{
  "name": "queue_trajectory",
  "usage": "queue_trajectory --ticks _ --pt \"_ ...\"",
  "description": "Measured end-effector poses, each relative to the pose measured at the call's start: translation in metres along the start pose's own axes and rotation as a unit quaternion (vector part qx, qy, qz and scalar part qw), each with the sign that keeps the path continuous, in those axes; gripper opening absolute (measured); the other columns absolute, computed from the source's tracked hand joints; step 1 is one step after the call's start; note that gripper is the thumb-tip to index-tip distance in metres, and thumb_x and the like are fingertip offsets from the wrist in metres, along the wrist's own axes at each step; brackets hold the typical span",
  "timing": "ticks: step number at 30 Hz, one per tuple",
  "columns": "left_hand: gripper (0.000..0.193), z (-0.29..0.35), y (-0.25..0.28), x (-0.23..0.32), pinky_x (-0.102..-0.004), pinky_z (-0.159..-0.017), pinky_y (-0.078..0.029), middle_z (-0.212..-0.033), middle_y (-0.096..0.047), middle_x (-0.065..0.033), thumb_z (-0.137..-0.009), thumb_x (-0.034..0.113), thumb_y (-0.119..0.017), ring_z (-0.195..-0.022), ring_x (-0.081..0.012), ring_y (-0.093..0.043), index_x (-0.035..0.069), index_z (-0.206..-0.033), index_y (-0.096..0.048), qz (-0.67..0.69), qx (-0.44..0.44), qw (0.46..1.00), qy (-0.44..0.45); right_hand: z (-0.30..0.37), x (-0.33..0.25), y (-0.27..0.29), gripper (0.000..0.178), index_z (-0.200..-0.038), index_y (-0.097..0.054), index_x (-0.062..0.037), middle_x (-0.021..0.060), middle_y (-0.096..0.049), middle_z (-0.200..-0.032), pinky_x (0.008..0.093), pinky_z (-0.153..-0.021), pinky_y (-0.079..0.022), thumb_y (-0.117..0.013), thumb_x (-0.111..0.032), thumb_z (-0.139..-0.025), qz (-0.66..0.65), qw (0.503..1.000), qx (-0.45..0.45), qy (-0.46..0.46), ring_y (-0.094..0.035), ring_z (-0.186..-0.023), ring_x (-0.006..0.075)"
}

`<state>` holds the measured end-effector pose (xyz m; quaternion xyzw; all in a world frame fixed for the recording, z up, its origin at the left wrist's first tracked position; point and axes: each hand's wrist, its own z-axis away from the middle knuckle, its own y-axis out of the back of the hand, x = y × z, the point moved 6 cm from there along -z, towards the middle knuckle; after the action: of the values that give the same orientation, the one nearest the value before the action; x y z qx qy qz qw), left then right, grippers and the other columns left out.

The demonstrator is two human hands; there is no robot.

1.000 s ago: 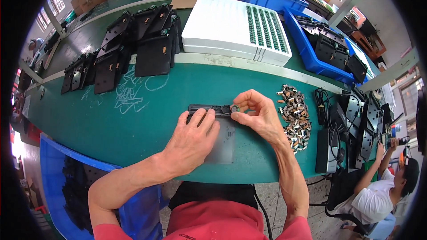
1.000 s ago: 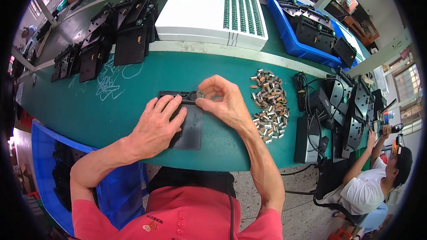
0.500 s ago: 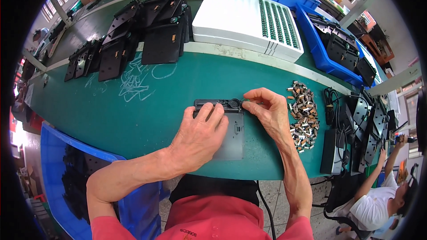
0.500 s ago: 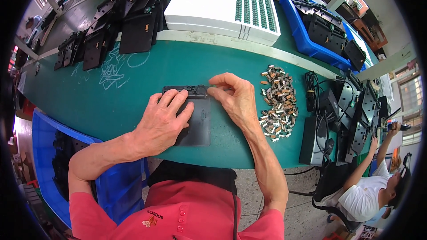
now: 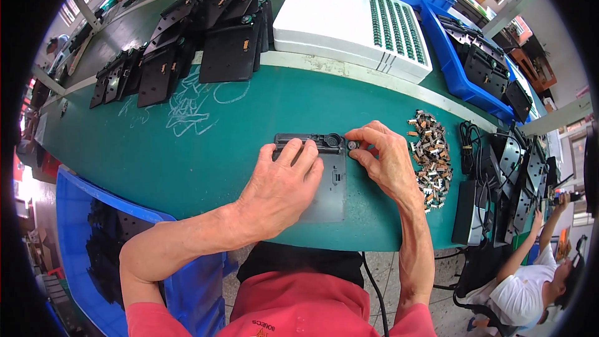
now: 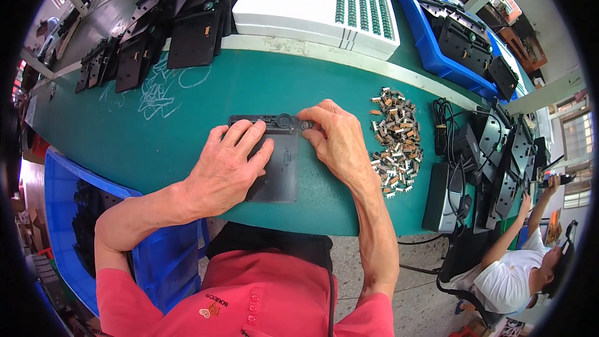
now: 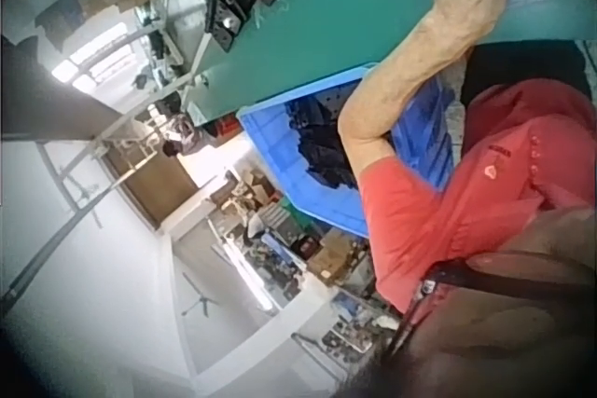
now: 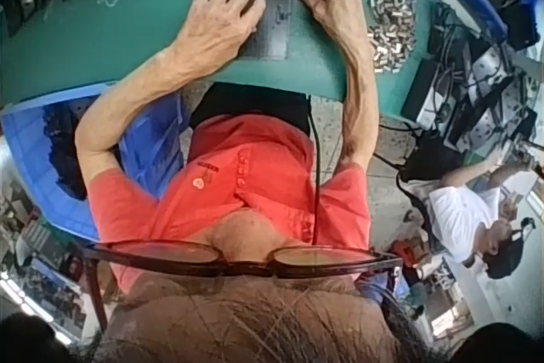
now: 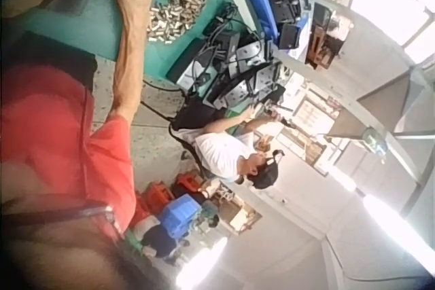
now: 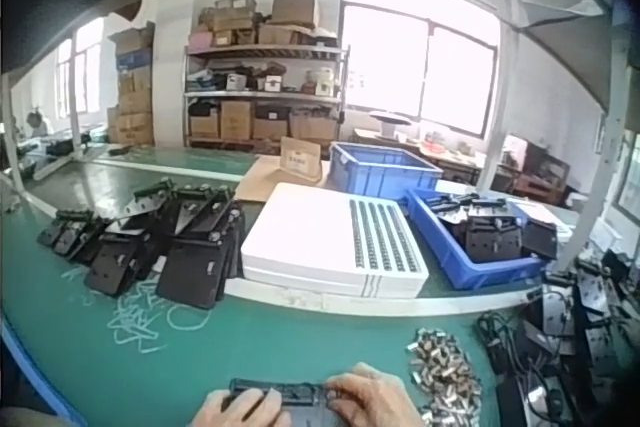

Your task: The person assembles small electronic components and small speakers into plastic toy housings by hand at a factory workbench.

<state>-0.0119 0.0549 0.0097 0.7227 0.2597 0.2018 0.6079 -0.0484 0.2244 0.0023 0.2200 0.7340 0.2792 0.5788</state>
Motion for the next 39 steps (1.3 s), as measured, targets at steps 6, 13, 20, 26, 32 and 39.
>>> queue_trajectory --ticks 6,13,20,26,32,39 --pt "0.049 -0.001 0.0 0.0 -0.0442 -0.092 -0.04 -0.13 -0.051 -0.0191 -0.078 0.019 -0.074 -0.12 -0.0311 -0.047 0.0 -0.12 -0.058 -0.001 -0.006 1.0 0.0 0.002 0.0 0.005 0.024 -0.098 -0.07 -0.0027 0.0114 -0.064 -0.09 0.0379 -0.068 -0.05 -0.076 -0.004 -0.074 0.062 0.998 0.009 -0.013 -0.063 -0.073 0.0273" --pt "0.047 0.0 -0.002 0.001 -0.0448 -0.092 -0.04 -0.13 -0.05 -0.0195 -0.079 0.02 -0.072 -0.119 -0.031 -0.047 -0.001 -0.12 -0.058 -0.009 -0.004 1.0 -0.001 0.001 0.001 0.006 0.026 -0.094 -0.07 -0.0022 0.01 -0.065 -0.084 0.0355 -0.066 -0.051 -0.08 -0.008 -0.071 0.04 0.998 0.034 -0.035 -0.061 -0.069 0.0232" --pt "0.041 0.001 -0.001 0.004 -0.0441 -0.091 -0.041 -0.129 -0.051 -0.0187 -0.081 0.018 -0.068 -0.117 -0.0296 -0.048 -0.001 -0.116 -0.06 -0.027 0.018 0.999 -0.002 0.0 -0.013 -0.003 0.026 -0.09 -0.069 -0.0027 0.0067 -0.064 -0.08 0.0316 -0.06 -0.049 -0.083 -0.008 -0.069 -0.02 0.992 0.123 0.012 -0.058 -0.067 0.0173" --pt "0.038 0.002 0.0 0.004 -0.043 -0.088 -0.041 -0.128 -0.053 -0.0183 -0.078 0.015 -0.066 -0.116 -0.0287 -0.049 -0.001 -0.112 -0.062 -0.016 0.027 1.0 0.001 -0.002 -0.012 -0.017 0.028 -0.087 -0.067 -0.0047 0.0056 -0.063 -0.081 0.0331 -0.061 -0.049 -0.085 -0.013 -0.067 -0.002 0.991 0.132 0.031 -0.058 -0.071 0.0197" --pt "0.04 0.002 0.002 0.005 -0.0424 -0.087 -0.041 -0.127 -0.053 -0.0188 -0.073 0.012 -0.066 -0.116 -0.0288 -0.049 -0.001 -0.111 -0.062 -0.014 0.03 0.999 -0.003 0.0 -0.01 -0.015 0.029 -0.087 -0.068 -0.0055 0.0054 -0.064 -0.081 0.0337 -0.063 -0.049 -0.086 -0.014 -0.066 0.012 0.993 0.119 0.011 -0.058 -0.07 0.0198" --pt "0.038 0.002 0.001 0.005 -0.0418 -0.087 -0.041 -0.127 -0.053 -0.0176 -0.078 0.014 -0.065 -0.115 -0.0281 -0.049 -0.001 -0.113 -0.062 -0.018 0.022 1.0 -0.003 0.0 -0.012 -0.013 0.03 -0.089 -0.069 -0.0042 0.0055 -0.065 -0.082 0.0325 -0.064 -0.05 -0.086 -0.013 -0.065 -0.007 0.996 0.092 -0.006 -0.059 -0.072 0.0188"
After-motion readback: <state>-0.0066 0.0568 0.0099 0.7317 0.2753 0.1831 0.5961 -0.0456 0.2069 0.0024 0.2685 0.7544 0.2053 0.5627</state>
